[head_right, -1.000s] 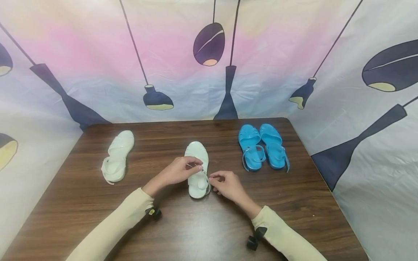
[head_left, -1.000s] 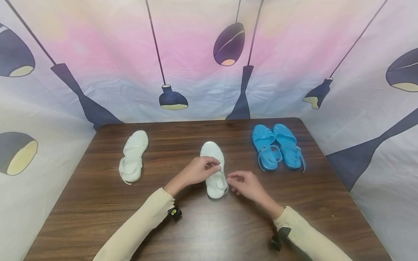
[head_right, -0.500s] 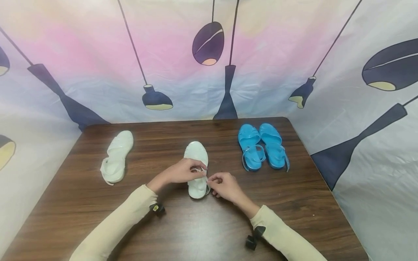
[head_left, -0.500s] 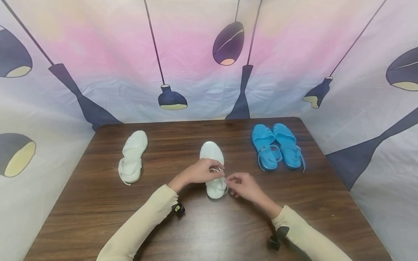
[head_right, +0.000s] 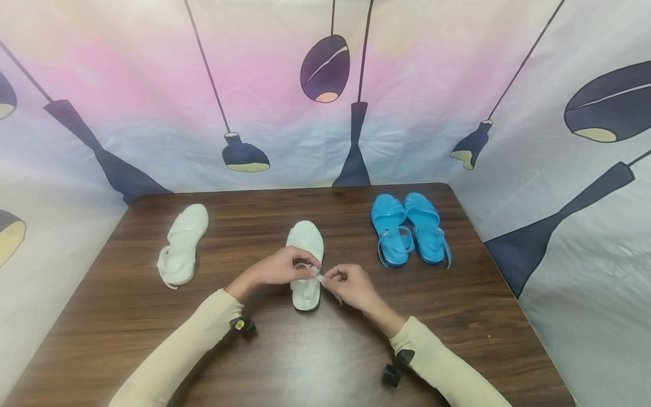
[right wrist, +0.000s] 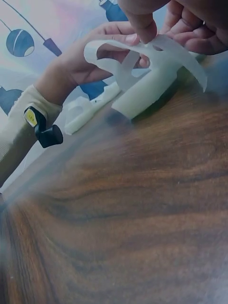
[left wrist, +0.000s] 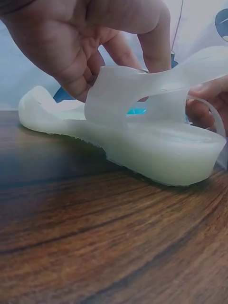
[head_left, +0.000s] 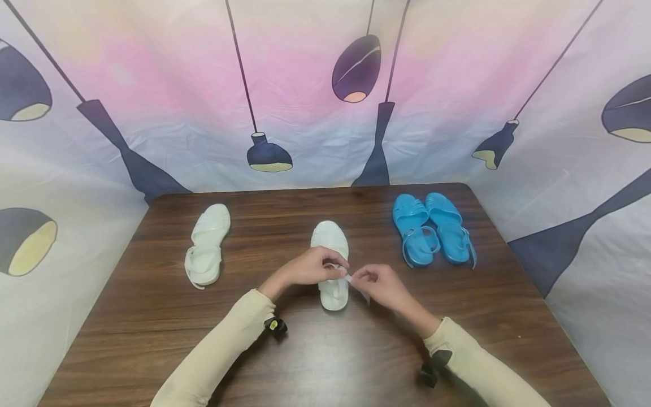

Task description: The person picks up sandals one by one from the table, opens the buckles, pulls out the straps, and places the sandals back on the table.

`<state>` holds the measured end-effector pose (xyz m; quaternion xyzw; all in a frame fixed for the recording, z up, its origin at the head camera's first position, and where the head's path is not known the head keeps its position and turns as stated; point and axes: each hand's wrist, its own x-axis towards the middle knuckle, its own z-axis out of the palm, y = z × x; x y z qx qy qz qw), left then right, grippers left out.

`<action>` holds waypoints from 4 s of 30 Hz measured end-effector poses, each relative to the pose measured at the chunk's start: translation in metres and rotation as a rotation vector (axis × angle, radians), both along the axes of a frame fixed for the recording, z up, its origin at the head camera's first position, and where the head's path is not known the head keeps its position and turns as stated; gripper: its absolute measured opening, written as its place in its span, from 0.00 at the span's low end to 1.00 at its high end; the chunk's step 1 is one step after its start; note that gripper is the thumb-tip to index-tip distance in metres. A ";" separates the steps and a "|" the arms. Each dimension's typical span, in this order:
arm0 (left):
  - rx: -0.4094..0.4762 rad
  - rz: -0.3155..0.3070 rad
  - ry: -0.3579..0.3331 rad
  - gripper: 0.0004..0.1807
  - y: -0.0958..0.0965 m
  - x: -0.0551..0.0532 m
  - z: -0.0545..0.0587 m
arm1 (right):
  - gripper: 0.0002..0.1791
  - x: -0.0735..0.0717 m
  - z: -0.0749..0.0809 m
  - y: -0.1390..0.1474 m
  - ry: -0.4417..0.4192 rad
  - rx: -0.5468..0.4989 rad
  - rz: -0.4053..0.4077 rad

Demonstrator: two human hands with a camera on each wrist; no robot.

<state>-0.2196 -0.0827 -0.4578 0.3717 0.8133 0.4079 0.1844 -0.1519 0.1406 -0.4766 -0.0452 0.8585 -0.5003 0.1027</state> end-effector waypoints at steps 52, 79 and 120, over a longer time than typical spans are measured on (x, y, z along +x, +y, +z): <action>0.046 0.023 0.119 0.13 0.000 0.011 -0.018 | 0.07 -0.011 -0.009 -0.004 -0.042 -0.156 0.020; 0.031 0.036 0.131 0.14 -0.002 0.011 -0.017 | 0.09 -0.007 -0.014 -0.003 -0.066 -0.165 0.015; 0.045 -0.009 0.119 0.12 -0.001 0.009 -0.019 | 0.08 -0.002 -0.014 -0.004 0.038 -0.138 0.003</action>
